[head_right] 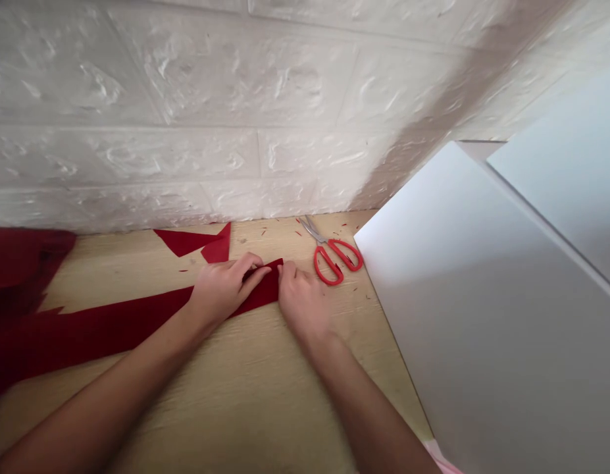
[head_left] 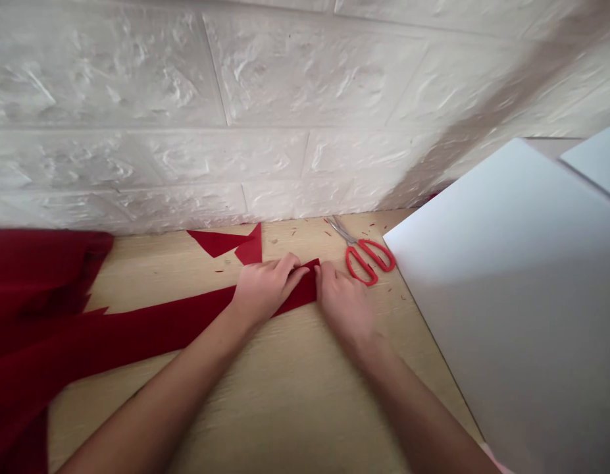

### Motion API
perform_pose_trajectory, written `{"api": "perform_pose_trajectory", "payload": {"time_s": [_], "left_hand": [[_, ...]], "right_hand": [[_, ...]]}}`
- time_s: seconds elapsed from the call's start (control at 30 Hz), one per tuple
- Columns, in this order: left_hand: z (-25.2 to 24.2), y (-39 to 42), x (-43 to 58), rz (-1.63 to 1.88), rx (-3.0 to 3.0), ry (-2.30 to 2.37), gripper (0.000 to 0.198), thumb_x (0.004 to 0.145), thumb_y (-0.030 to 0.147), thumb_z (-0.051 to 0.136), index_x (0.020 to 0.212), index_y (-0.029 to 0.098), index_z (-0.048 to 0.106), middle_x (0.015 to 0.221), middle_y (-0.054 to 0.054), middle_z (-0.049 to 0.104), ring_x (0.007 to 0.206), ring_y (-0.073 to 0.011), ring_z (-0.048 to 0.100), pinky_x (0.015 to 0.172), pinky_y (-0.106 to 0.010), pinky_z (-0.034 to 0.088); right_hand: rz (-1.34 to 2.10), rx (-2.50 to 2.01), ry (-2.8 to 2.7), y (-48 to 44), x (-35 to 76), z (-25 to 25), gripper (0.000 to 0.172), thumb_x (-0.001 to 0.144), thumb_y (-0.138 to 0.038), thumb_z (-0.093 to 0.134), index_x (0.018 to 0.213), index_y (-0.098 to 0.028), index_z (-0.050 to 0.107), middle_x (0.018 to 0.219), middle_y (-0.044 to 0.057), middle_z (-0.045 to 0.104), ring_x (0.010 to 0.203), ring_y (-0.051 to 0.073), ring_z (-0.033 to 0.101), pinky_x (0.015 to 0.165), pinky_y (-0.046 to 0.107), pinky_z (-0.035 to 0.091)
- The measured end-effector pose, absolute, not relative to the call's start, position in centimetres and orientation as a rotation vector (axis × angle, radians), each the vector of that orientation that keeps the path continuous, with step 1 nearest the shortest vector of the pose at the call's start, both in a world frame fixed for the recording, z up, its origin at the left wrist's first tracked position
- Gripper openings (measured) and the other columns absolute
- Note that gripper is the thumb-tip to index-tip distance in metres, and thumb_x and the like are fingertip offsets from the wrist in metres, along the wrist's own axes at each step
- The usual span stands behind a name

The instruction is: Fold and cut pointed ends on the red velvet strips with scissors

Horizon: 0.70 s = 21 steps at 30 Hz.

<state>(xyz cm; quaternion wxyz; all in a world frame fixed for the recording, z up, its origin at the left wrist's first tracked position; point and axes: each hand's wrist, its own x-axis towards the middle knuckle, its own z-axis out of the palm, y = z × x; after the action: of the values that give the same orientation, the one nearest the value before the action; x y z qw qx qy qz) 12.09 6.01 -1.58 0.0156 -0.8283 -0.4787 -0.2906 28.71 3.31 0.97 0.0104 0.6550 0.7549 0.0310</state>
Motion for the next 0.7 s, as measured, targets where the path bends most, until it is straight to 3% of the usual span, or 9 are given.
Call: {"api": "perform_pose_trajectory", "payload": {"time_s": [0.1, 0.17, 0.27, 0.33, 0.4, 0.47, 0.6, 0.7], "left_hand": [[-0.7, 6.3, 12.0, -0.891, -2.590, -1.457, 0.035, 0.106, 0.044, 0.045, 0.093, 0.019, 0.066, 0.074, -0.001, 0.076, 0.062, -0.0168, 0.068, 0.054, -0.027, 0.040], [0.1, 5.8, 12.2, -0.876, -2.593, -1.382, 0.034, 0.106, 0.042, 0.045, 0.097, 0.018, 0.067, 0.090, -0.005, 0.078, 0.081, -0.0200, 0.072, 0.068, -0.029, 0.049], [1.0, 3.2, 13.1, -0.869, -2.603, -1.152, 0.028, 0.105, 0.031, 0.046, 0.105, 0.014, 0.068, 0.108, -0.011, 0.078, 0.103, -0.0241, 0.071, 0.090, -0.035, 0.052], [0.8, 0.6, 14.1, -0.849, -2.632, -1.092, 0.039, 0.105, 0.035, 0.044, 0.122, 0.007, 0.065, 0.126, -0.019, 0.073, 0.124, -0.0289, 0.065, 0.106, -0.039, 0.049], [0.0, -1.6, 15.0, -0.719, -2.690, -1.229, 0.073, 0.103, 0.055, 0.038, 0.144, -0.005, 0.048, 0.151, -0.029, 0.053, 0.146, -0.0379, 0.046, 0.118, -0.047, 0.040], [-0.8, -3.0, 15.5, -0.552, -2.750, -1.332, 0.094, 0.099, 0.068, 0.031, 0.152, -0.010, 0.034, 0.160, -0.032, 0.039, 0.153, -0.0420, 0.036, 0.122, -0.051, 0.036], [-1.7, -3.4, 15.5, -0.319, -2.795, -1.492, 0.095, 0.099, 0.070, 0.027, 0.156, -0.007, 0.031, 0.165, -0.029, 0.031, 0.157, -0.0397, 0.027, 0.127, -0.052, 0.030], [-1.6, -3.4, 14.7, -0.306, -2.721, -1.622, 0.088, 0.100, 0.068, 0.031, 0.159, 0.003, 0.032, 0.168, -0.027, 0.026, 0.158, -0.0412, 0.023, 0.126, -0.057, 0.029]], "right_hand": [[0.031, 2.001, 2.349, 3.3, 28.8, 1.3, 0.034, 0.109, -0.022, 0.039, 0.095, -0.012, 0.068, 0.079, 0.013, 0.079, 0.065, 0.020, 0.070, 0.051, 0.029, 0.024], [-0.031, 1.946, 2.371, 3.4, 29.1, 1.7, 0.033, 0.109, -0.022, 0.038, 0.097, -0.012, 0.067, 0.082, 0.014, 0.079, 0.069, 0.021, 0.072, 0.052, 0.029, 0.025], [-0.177, 1.883, 2.391, 3.5, 29.5, 2.3, 0.026, 0.107, -0.019, 0.041, 0.103, -0.014, 0.066, 0.086, 0.012, 0.080, 0.076, 0.022, 0.074, 0.055, 0.030, 0.031], [-0.246, 1.889, 2.389, 3.5, 29.6, 2.5, 0.021, 0.106, -0.018, 0.044, 0.107, -0.016, 0.065, 0.091, 0.011, 0.081, 0.079, 0.022, 0.075, 0.058, 0.030, 0.035], [-0.254, 1.910, 2.376, 3.6, 29.6, 2.6, 0.021, 0.107, -0.021, 0.044, 0.108, -0.017, 0.064, 0.093, 0.011, 0.081, 0.080, 0.023, 0.075, 0.060, 0.030, 0.037], [-0.222, 1.910, 2.372, 3.6, 29.5, 2.4, 0.026, 0.109, -0.025, 0.040, 0.106, -0.017, 0.065, 0.091, 0.012, 0.081, 0.081, 0.023, 0.075, 0.060, 0.030, 0.037], [-0.074, 1.966, 2.373, 3.4, 29.2, 1.9, 0.035, 0.109, -0.024, 0.034, 0.102, -0.015, 0.066, 0.086, 0.016, 0.080, 0.079, 0.024, 0.076, 0.058, 0.030, 0.036], [-0.017, 2.027, 2.333, 3.2, 29.0, 1.6, 0.038, 0.109, -0.024, 0.031, 0.101, -0.013, 0.067, 0.083, 0.018, 0.079, 0.076, 0.024, 0.076, 0.055, 0.030, 0.034]]}}
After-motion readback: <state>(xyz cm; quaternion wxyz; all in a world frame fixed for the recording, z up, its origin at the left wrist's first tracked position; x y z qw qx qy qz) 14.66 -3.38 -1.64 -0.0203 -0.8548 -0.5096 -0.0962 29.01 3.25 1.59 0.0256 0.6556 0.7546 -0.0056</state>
